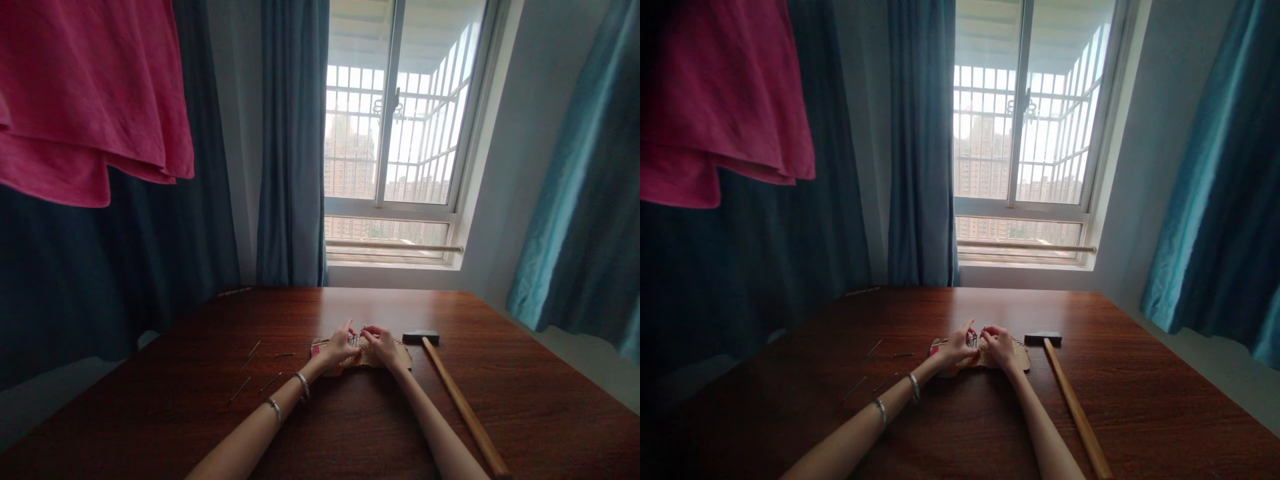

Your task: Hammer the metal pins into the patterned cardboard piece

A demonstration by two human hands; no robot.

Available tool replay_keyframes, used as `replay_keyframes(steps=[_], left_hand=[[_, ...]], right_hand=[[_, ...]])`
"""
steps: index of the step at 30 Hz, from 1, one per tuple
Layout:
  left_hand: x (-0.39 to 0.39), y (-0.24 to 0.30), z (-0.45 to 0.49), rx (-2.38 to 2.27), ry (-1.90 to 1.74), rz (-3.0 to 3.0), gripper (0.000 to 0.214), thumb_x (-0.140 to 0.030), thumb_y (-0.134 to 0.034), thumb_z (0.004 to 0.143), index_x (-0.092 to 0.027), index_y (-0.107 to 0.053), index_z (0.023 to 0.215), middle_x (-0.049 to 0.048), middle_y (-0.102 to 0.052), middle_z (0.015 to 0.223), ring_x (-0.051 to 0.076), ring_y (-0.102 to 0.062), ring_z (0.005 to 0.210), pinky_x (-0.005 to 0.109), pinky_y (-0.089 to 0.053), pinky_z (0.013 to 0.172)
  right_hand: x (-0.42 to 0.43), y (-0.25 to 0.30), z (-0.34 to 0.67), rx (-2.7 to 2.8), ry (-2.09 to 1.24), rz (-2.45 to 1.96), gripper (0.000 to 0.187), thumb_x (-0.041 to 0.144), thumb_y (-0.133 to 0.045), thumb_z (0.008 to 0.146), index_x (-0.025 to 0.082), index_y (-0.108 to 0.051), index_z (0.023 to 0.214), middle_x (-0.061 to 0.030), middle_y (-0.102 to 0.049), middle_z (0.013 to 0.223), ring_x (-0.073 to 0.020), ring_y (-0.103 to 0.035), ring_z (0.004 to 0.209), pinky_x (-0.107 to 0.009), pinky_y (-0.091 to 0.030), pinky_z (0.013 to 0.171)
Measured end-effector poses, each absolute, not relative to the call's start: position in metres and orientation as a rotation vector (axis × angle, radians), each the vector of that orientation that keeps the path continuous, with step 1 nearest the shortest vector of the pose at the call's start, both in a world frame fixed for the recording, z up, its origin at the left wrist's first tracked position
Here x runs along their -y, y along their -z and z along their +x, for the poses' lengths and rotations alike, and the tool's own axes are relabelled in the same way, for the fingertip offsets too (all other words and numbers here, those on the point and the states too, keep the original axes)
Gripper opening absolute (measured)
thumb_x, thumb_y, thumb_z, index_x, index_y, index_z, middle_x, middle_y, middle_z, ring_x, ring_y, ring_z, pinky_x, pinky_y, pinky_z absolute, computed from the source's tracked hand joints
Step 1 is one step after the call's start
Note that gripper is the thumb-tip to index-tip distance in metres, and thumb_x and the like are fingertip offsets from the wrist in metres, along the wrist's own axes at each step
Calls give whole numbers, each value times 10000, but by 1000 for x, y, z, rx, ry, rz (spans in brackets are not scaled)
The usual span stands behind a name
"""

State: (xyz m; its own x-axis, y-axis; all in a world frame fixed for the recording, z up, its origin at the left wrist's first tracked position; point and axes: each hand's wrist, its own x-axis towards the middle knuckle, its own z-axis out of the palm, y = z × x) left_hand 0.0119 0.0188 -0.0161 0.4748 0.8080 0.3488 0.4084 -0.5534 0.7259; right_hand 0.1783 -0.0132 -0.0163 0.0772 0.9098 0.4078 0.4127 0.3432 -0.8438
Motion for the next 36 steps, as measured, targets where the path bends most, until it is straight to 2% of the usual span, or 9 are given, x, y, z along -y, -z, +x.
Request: replay_keyframes(steps=[19,25,29,36], left_hand=[[-21,18,14,-973,-917,2255,794,-167,-664,589,-170,-407,1341,58,-621,1016,180,-559,865,309,-460,842],[-21,17,13,-982,-886,2274,784,-190,-667,596,-137,-410,1336,59,-621,973,143,-537,729,282,-478,740],[-18,13,11,-975,-888,2276,769,-198,-674,595,-148,-431,1323,61,-616,1015,152,-544,783,285,-468,790],[-15,10,11,-984,-864,2257,731,-192,-665,604,-159,-453,1302,34,-625,929,160,-548,797,273,-463,776]], right_hand=[[14,23,176,1647,-416,-1312,185,276,-530,787,204,-698,762,-43,-707,785,-159,-625,731,-234,-454,690],[16,21,176,1688,-371,-1317,175,257,-524,803,209,-686,760,-33,-695,785,-151,-611,732,-229,-445,706],[18,21,175,1714,-345,-1324,159,225,-523,806,229,-670,745,-16,-682,787,-141,-604,732,-216,-434,704],[21,20,174,1731,-318,-1347,150,209,-520,799,239,-650,731,-7,-663,782,-136,-590,723,-214,-431,693]])
